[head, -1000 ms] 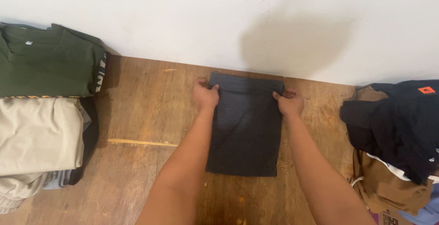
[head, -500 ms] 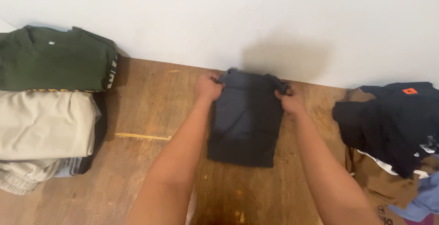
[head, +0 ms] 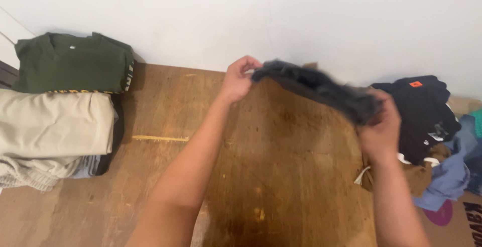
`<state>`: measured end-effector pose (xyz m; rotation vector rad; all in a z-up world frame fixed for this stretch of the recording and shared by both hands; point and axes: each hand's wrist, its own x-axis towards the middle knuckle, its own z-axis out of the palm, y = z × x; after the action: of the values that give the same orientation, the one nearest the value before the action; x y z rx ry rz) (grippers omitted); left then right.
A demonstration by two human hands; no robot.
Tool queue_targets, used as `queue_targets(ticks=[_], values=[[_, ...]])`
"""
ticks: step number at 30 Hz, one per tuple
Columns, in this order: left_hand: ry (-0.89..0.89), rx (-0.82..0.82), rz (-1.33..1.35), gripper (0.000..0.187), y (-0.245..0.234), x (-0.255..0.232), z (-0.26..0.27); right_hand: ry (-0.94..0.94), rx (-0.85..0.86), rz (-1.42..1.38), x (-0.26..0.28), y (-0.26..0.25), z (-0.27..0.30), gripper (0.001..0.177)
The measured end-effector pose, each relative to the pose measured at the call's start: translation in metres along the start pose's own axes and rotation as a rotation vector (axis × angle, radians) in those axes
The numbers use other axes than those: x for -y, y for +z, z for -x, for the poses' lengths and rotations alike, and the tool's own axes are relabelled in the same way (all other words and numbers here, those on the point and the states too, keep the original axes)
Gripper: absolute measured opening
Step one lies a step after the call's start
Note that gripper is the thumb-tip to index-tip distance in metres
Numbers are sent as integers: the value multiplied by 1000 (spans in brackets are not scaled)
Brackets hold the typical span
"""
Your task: The person folds a dark gray t-shirt on a wooden table, then places it on a stack of folded clothes. They then pick up a black t-shirt, lay it flat, and begin folding it.
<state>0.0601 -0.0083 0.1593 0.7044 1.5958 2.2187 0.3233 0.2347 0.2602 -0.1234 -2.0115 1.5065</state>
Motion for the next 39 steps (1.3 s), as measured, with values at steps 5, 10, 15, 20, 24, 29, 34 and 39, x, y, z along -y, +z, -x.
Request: queue_targets(ticks=[5, 10, 15, 20, 24, 29, 34, 39], values=[[-373, -174, -302, 24, -51, 121, 49, 52, 163, 536, -56, 44, 104, 46], [-533, -300, -767, 28, -78, 178, 138, 2, 417, 702, -103, 106, 181, 47], [-504, -690, -770, 26, -24, 131, 231, 225, 454, 842, -99, 134, 195, 39], [-612, -792, -607, 23, 57, 86, 311, 638, 404, 687, -94, 182, 185, 48], [-689, -892, -364, 38, 76, 82, 330, 766, 714, 17, -106, 212, 167, 46], [-608, -905, -514, 78, 48, 77, 287, 369, 434, 433, -137, 188, 126, 22], [-818, -772, -605, 96, 35, 57, 248, 241, 206, 889, -168, 99, 96, 55], [-483, -464, -851, 98, 15, 61, 220, 173, 255, 699, -171, 56, 140, 56]])
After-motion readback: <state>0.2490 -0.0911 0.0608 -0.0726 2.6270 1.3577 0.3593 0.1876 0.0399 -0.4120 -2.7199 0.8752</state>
